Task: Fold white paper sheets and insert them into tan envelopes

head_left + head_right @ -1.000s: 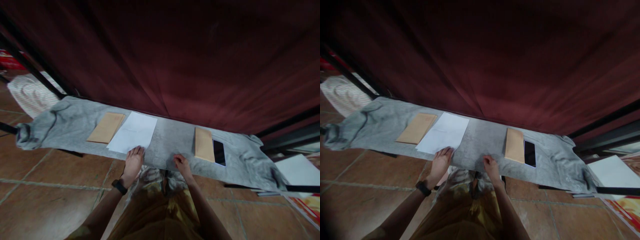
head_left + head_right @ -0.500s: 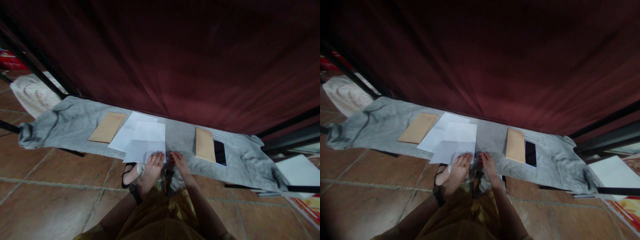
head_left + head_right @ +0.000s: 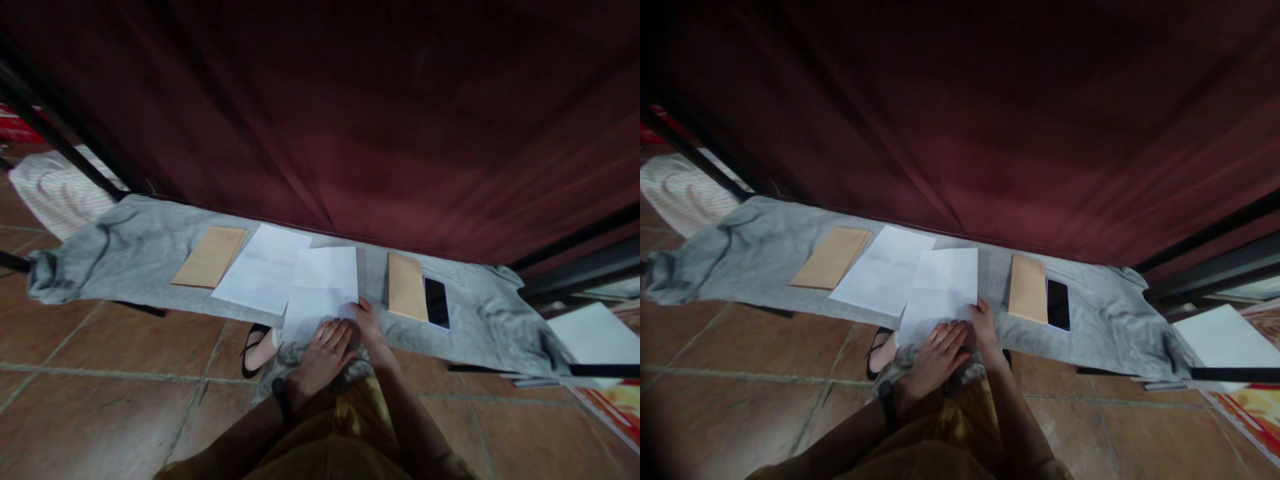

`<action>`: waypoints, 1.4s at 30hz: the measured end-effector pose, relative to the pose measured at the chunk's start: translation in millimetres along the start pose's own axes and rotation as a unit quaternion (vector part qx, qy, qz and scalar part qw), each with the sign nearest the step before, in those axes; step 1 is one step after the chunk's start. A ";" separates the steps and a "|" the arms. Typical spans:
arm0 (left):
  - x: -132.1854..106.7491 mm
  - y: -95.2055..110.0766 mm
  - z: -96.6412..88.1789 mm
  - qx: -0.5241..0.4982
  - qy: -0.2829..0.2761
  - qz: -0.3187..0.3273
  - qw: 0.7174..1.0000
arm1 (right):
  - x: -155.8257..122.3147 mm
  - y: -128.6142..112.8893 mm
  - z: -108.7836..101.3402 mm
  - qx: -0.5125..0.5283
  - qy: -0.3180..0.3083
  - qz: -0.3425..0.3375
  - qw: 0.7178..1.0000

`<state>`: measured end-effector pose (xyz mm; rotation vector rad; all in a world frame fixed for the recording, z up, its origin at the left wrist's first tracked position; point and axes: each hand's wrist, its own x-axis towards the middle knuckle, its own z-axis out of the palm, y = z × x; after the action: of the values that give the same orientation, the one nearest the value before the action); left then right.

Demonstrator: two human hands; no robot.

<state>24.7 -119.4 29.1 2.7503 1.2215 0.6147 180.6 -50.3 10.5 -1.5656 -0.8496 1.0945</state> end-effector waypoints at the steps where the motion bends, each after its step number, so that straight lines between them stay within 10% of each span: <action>1: -0.1 -3.0 -0.2 -0.009 0.010 -0.007 1.000 | 2.1 -0.4 -4.2 0.002 0.005 0.000 1.000; 11: 0.5 -44.1 -0.7 -0.018 0.024 -0.056 0.998 | 18.2 6.4 -21.2 0.008 0.089 0.008 0.996; 31: -0.6 -58.3 11.7 -0.009 -0.010 -0.042 0.999 | 49.9 -1.9 -18.6 -0.180 0.058 -0.057 0.980; 42: -4.5 -66.2 16.2 0.032 -0.051 -0.015 0.998 | 15.6 -2.2 -9.9 -0.386 0.075 -0.259 0.882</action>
<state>-17.8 -76.0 -2.0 2.7700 1.2798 0.4350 195.2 -38.8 9.9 -1.8473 -1.6046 0.2233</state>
